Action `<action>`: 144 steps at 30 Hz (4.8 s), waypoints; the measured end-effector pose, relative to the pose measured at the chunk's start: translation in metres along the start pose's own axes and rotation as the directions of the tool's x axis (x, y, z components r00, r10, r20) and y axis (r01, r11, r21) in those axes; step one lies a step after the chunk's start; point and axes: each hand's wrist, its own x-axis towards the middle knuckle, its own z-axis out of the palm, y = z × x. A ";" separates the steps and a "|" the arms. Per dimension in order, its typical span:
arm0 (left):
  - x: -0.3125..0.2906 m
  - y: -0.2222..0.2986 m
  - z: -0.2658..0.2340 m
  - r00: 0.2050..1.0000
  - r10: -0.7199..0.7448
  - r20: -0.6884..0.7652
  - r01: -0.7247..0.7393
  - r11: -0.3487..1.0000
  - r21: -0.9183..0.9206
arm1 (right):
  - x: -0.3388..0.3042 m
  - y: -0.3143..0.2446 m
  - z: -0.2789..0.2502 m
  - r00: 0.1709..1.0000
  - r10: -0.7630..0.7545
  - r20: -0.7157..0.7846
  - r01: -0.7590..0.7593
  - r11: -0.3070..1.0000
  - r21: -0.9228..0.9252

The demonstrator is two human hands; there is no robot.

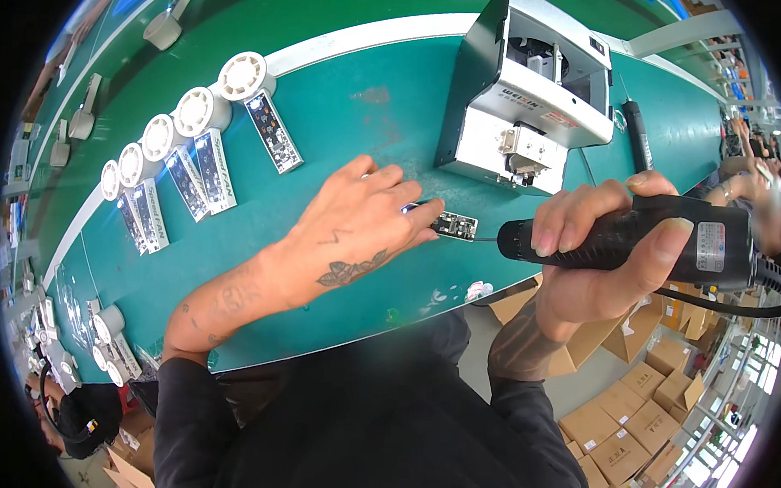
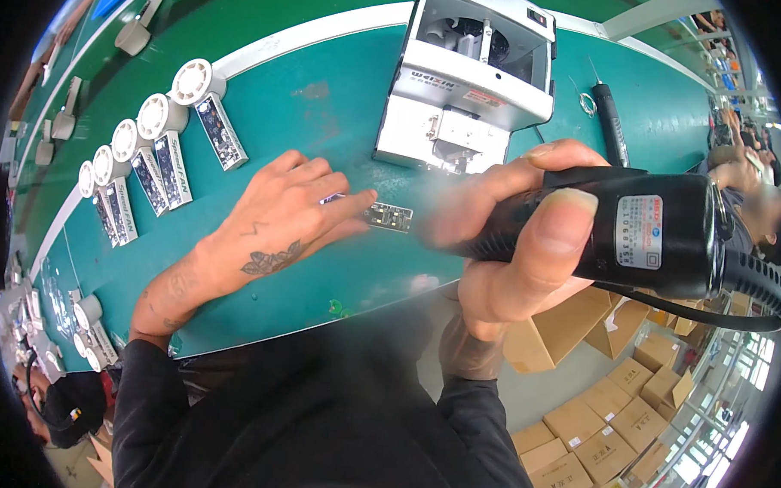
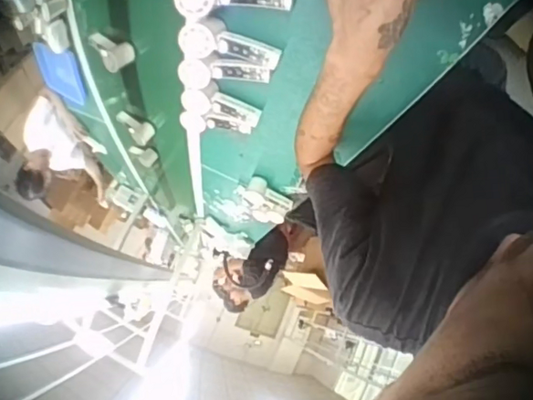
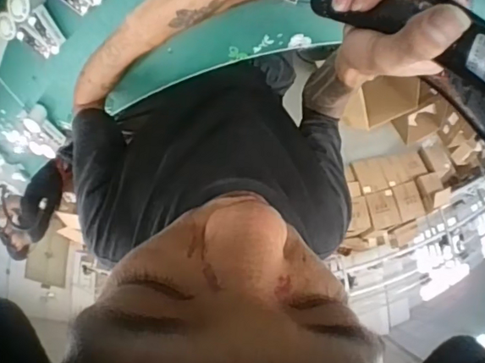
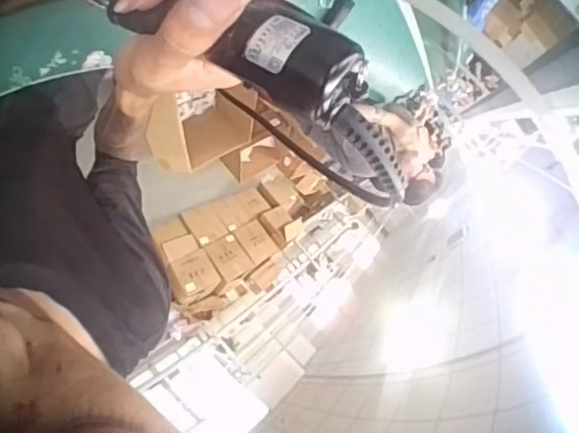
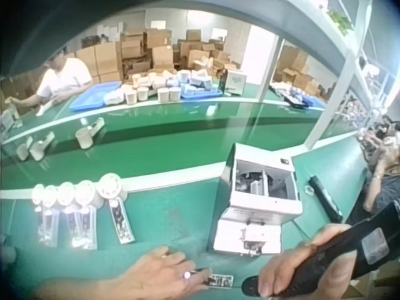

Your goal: Assembling electronic components by using a tool on circuit boards at a factory workstation.

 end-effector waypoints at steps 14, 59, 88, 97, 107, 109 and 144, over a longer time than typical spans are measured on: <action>0.000 -0.005 0.000 1.000 0.006 0.028 -0.006 1.000 -0.008 | -0.024 -0.003 0.000 1.000 0.011 0.012 -0.013 0.978 0.209; 0.013 0.007 0.015 0.998 0.018 -0.054 -0.016 1.000 0.022 | 0.021 -0.008 -0.010 0.999 0.031 0.029 -0.038 0.953 0.301; 0.011 0.010 0.012 0.999 0.042 0.013 -0.044 0.993 0.106 | 0.014 -0.005 -0.024 0.986 -0.099 0.133 0.043 0.928 0.369; 0.027 0.020 0.026 0.999 0.048 0.000 -0.048 0.996 0.069 | 0.066 -0.020 0.040 0.975 -0.221 -0.004 0.220 0.971 -0.099; 0.007 0.000 -0.045 0.994 -0.082 0.074 0.081 0.997 0.013 | 0.039 -0.022 0.035 0.989 -0.045 0.144 0.038 0.998 0.049; 0.005 -0.001 -0.046 0.991 -0.090 0.097 0.089 0.996 0.011 | 0.025 -0.018 0.043 0.974 0.110 0.196 -0.180 0.904 0.388; 0.006 -0.004 -0.041 0.993 -0.050 0.110 0.066 0.988 -0.139 | 0.055 -0.037 0.016 0.972 -0.233 0.038 0.223 0.959 0.177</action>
